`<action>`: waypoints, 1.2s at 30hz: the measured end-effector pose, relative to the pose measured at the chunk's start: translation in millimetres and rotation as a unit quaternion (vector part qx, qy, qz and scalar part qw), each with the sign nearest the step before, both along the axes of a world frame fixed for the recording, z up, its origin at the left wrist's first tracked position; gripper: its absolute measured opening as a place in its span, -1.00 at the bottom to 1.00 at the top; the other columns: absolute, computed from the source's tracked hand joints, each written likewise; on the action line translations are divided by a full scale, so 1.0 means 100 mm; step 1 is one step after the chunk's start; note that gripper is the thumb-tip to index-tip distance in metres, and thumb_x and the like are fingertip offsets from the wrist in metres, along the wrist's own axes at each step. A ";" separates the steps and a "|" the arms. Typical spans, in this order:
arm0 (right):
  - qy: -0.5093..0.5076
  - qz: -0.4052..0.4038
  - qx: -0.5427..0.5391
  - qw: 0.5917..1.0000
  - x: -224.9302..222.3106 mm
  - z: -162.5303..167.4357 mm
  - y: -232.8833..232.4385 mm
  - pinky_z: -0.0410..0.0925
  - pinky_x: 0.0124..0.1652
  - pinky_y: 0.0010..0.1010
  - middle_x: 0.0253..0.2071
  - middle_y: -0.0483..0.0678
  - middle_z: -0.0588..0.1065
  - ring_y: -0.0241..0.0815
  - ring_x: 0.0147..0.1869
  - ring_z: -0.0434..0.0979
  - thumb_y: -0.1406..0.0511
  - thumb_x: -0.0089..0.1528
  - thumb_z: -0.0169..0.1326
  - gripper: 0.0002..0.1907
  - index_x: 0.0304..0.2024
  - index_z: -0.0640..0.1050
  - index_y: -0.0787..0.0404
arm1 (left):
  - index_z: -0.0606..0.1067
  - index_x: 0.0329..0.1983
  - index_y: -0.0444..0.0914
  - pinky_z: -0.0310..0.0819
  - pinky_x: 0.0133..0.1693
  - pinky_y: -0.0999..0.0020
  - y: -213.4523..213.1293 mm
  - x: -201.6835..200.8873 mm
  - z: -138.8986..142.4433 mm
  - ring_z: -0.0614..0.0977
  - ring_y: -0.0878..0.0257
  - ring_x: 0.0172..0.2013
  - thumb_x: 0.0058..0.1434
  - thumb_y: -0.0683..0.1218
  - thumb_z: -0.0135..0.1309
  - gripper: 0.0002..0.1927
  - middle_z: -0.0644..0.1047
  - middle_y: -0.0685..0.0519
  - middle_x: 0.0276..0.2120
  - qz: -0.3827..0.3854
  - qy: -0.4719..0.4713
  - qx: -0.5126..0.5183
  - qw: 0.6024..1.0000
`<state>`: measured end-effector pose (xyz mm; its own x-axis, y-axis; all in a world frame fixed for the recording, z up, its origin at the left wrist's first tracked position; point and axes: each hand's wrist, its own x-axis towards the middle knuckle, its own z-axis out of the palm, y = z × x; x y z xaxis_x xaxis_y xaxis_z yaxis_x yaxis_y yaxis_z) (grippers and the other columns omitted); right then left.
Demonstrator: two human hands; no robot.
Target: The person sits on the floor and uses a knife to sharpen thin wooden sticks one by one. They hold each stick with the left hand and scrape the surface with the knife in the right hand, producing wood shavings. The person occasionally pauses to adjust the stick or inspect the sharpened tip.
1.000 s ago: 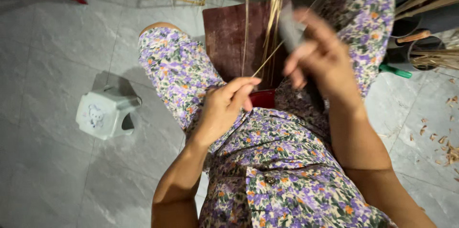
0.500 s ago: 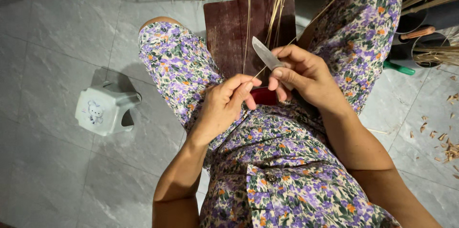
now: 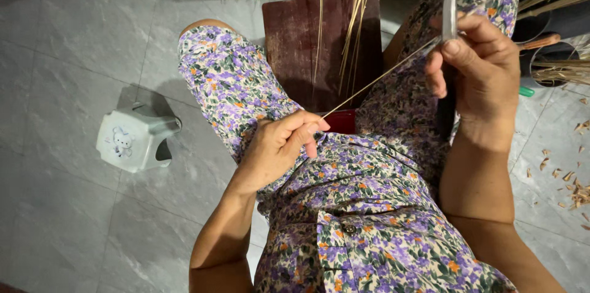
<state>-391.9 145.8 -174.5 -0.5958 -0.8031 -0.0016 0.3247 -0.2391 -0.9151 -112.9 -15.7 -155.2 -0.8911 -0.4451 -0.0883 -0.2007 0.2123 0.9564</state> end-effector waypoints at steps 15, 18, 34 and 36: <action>0.003 -0.030 -0.038 0.999 -0.04 0.00 0.08 0.30 -0.53 -0.53 -0.37 0.08 0.54 -0.22 -0.55 0.44 0.42 0.48 0.09 -0.83 0.08 0.48 0.42 | 0.63 -0.09 -0.19 0.39 -0.53 0.49 -0.06 0.16 0.01 0.54 0.44 -0.60 0.41 -0.14 0.00 -0.81 0.59 0.11 -0.60 0.024 -0.075 -0.028 0.996; -0.003 -0.005 -0.027 1.000 0.05 -0.01 0.05 0.30 -0.54 -0.54 -0.37 0.06 0.55 -0.25 -0.55 0.45 0.41 0.47 0.09 -0.80 0.11 0.48 0.39 | 0.58 0.01 -0.19 0.41 -0.56 0.50 -0.06 0.11 0.05 0.53 0.47 -0.64 0.37 -0.15 0.00 -0.78 0.63 0.14 -0.53 0.009 -0.066 -0.030 0.997; -0.002 0.147 0.041 0.988 0.54 0.14 -0.09 0.33 -0.49 -0.55 -0.34 0.06 0.57 -0.29 -0.49 0.50 0.39 0.41 0.03 -0.75 0.11 0.45 0.41 | 0.60 0.03 -0.21 0.43 -0.48 0.54 0.17 -0.45 0.14 0.59 0.48 -0.51 0.46 -0.15 0.05 -0.83 0.60 0.14 -0.50 0.046 0.049 -0.035 0.997; 0.007 0.157 0.036 0.987 0.51 0.13 -0.09 0.33 -0.49 -0.55 -0.34 0.07 0.57 -0.28 -0.48 0.51 0.39 0.41 0.03 -0.75 0.11 0.44 0.40 | 0.60 0.02 -0.22 0.43 -0.48 0.52 0.18 -0.43 0.16 0.59 0.47 -0.52 0.44 -0.16 0.06 -0.83 0.60 0.12 -0.51 0.046 0.039 -0.051 0.997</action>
